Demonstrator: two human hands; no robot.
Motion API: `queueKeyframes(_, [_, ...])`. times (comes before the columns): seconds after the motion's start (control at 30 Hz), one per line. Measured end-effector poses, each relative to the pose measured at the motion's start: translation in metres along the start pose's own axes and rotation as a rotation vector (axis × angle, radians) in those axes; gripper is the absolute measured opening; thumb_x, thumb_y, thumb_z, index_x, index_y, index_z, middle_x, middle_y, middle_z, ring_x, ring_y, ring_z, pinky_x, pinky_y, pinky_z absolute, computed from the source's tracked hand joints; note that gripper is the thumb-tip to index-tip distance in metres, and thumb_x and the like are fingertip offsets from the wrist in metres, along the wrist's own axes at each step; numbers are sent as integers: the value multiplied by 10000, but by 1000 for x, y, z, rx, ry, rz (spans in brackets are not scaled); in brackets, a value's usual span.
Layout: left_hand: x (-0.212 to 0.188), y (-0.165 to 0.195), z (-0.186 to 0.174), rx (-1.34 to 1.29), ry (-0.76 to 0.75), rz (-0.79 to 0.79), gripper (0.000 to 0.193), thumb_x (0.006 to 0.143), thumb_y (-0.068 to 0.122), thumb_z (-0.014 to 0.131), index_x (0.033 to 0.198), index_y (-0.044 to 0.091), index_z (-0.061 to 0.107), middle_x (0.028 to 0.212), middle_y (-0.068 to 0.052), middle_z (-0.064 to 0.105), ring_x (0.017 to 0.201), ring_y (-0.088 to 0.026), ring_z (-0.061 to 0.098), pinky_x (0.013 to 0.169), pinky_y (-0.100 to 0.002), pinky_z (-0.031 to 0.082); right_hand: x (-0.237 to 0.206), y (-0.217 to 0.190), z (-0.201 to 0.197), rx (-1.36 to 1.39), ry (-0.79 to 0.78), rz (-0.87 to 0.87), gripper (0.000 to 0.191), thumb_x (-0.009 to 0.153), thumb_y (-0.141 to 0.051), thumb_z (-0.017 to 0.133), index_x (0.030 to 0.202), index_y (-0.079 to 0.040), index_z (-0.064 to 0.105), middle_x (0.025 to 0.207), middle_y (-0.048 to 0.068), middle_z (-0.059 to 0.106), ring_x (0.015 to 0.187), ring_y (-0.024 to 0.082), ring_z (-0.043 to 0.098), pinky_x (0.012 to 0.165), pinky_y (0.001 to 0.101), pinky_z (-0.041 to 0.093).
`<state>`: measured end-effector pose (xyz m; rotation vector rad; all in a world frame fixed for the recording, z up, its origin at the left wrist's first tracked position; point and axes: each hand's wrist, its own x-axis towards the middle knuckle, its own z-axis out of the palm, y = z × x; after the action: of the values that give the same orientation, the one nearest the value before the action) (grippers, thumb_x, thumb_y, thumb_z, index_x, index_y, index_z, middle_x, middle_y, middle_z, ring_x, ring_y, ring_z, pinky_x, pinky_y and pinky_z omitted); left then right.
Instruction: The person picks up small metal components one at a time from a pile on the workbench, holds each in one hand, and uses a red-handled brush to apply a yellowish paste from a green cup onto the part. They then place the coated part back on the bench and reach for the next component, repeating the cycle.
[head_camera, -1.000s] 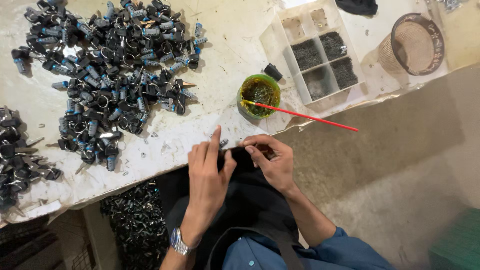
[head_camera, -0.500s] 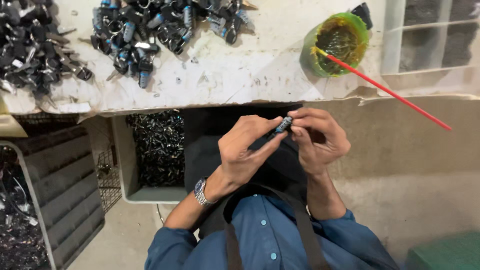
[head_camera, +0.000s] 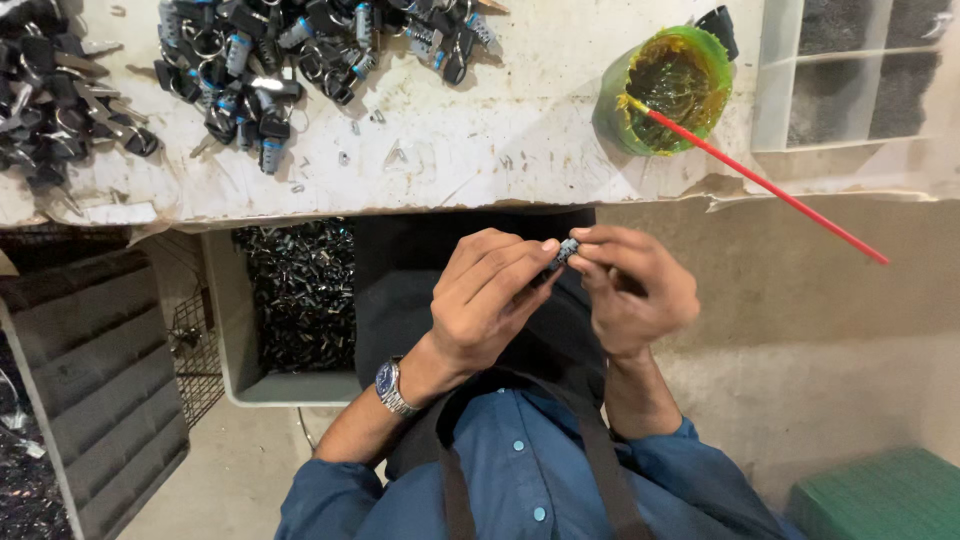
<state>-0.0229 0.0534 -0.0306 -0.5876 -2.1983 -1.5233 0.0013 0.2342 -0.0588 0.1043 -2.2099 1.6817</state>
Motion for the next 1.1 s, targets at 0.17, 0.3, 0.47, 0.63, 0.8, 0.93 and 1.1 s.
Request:
queueKeyframes(0.17, [1,3,-6,-66,-34,-29,358,842,-13,886,1142,7,691,1020,-105,722,931,-278,706,866,-371,577,10,3,-3,514,-51,469,214,977,-37,791,1091,1,613,973,129,710,708,94,583,531,212,401])
queueKeyframes(0.3, [3,7,-11,-114,-25,-216,333,870,-4,840,1174,-4,702,1015,-104,736,926,-242,719,849,-335,587,29,-1,-20,490,354,476,273,1070,-283,639,1196,-46,588,839,131,668,513,61,470,425,197,342])
queueKeyframes(0.47, [4,9,-3,-105,-35,-343,309,935,-45,760,1237,-32,691,1073,-135,753,949,-221,740,857,-308,593,43,-7,-45,273,405,114,336,1154,-331,555,1176,0,601,947,185,689,505,101,460,421,245,364])
queueKeyframes(0.63, [8,13,-5,-28,23,-295,319,909,-29,803,1212,-12,702,1079,-139,746,991,-245,738,896,-328,595,37,-10,-64,309,563,125,339,1164,-319,553,1127,15,599,865,192,665,500,125,443,419,252,331])
queueKeyframes(0.8, [14,2,-12,-50,62,-289,307,882,-8,851,1158,7,717,1066,-120,752,965,-233,740,883,-316,595,15,0,-65,486,501,370,310,1118,-322,551,1141,-17,606,898,140,652,467,108,402,383,229,278])
queueKeyframes(0.93, [12,-6,-10,-80,46,-260,326,870,-2,862,1161,3,714,1065,-113,749,965,-244,732,888,-322,592,0,11,-54,684,442,486,270,1115,-296,528,1144,-37,599,873,131,654,457,106,386,386,223,270])
queueKeyframes(1.1, [10,-5,-17,-71,39,-269,339,858,0,869,1160,5,715,1052,-107,749,955,-238,727,870,-321,592,-10,13,-45,614,406,531,259,1077,-295,508,1111,-54,597,896,140,661,494,111,379,428,249,283])
